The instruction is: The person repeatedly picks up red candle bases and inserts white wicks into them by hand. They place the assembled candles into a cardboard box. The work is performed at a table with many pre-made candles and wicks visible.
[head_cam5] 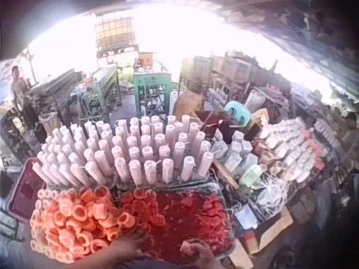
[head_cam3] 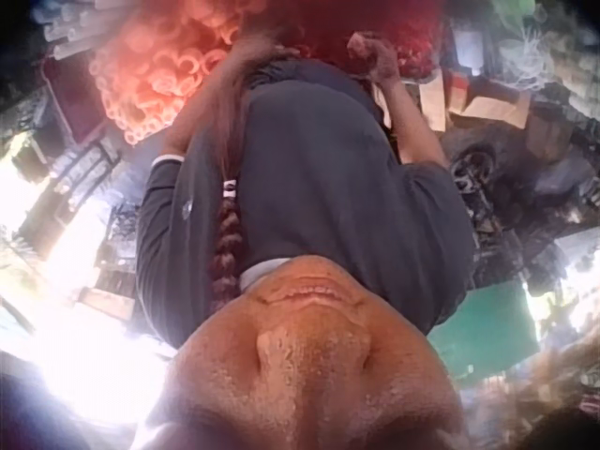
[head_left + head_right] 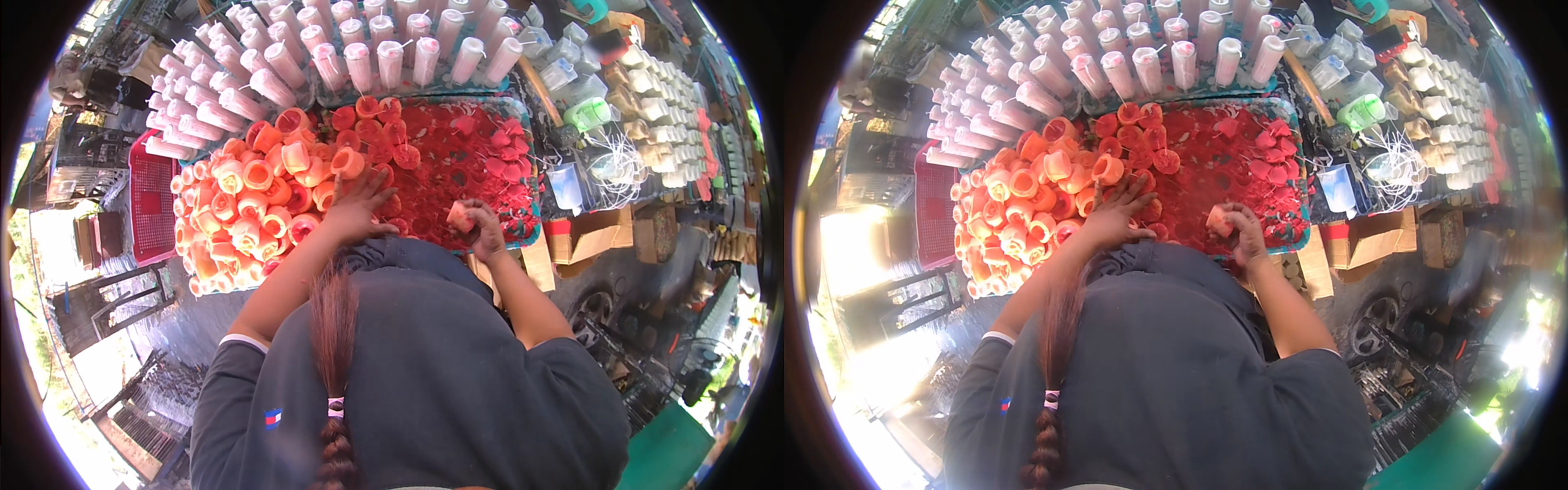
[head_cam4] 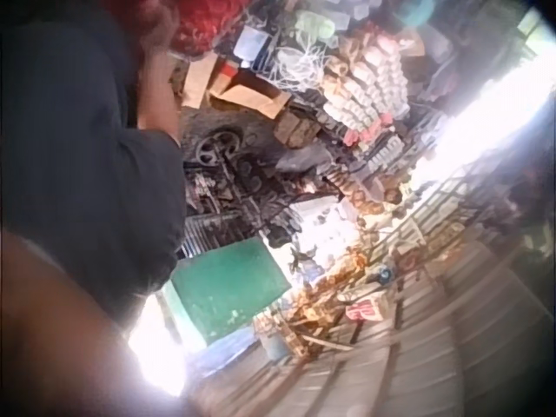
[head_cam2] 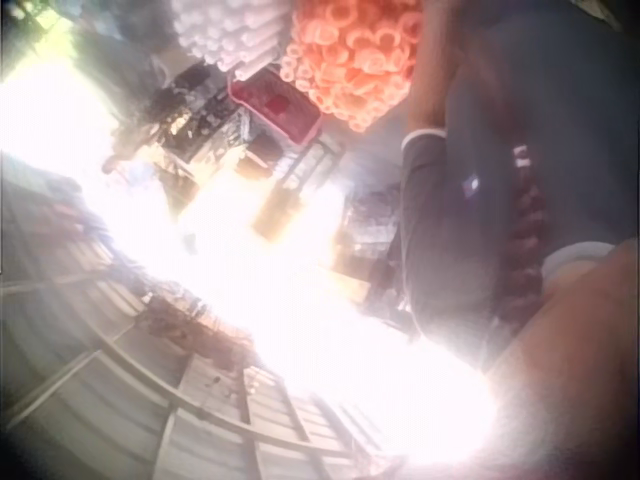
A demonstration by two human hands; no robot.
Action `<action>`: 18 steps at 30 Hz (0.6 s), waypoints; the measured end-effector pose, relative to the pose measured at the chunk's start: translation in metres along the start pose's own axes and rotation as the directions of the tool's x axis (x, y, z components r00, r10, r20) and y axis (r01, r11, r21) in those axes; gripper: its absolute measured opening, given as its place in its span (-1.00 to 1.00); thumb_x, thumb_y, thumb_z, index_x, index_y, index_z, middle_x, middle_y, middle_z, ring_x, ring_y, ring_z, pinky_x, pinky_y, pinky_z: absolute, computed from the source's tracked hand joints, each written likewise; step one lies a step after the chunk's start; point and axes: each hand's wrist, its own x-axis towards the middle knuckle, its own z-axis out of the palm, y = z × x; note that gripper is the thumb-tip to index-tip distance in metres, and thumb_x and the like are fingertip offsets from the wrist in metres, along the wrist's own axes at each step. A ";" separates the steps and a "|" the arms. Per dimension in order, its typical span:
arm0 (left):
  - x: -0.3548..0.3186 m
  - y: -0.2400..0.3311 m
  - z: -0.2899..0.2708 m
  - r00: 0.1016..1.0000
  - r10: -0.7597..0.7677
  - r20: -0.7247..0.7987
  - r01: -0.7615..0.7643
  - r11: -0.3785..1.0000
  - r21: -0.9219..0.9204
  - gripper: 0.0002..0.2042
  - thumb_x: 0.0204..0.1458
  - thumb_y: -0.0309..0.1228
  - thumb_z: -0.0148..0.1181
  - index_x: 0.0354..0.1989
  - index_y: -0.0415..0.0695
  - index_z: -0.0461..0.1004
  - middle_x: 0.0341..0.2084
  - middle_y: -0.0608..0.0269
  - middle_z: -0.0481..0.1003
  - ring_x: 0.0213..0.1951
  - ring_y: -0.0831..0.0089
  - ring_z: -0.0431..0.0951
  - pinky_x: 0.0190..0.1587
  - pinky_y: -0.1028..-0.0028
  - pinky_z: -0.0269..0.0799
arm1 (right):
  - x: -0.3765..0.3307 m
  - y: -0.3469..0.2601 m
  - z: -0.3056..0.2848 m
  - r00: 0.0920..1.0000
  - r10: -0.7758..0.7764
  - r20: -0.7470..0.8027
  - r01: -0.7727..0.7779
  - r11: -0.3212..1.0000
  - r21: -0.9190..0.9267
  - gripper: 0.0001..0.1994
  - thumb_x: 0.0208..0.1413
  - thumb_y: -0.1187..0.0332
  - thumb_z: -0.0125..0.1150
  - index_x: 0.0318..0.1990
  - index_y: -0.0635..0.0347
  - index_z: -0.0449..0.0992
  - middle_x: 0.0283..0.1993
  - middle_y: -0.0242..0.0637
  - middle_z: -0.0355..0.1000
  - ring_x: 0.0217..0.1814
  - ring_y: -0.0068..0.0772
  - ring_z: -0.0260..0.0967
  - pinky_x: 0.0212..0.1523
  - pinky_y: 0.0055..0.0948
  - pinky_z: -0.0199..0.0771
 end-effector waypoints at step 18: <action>0.017 0.074 -0.033 0.947 -0.288 -0.141 -0.122 0.083 -0.989 -0.56 0.06 -0.47 0.15 0.12 -0.32 0.26 -0.09 0.15 0.46 -0.09 0.54 0.46 -0.04 0.56 0.37 | -0.012 -0.038 0.124 0.972 -0.191 0.135 0.219 0.945 -0.241 -0.55 0.19 0.19 0.07 0.20 0.09 0.27 0.03 -0.35 0.37 -0.05 -0.60 0.36 -0.23 -0.50 0.53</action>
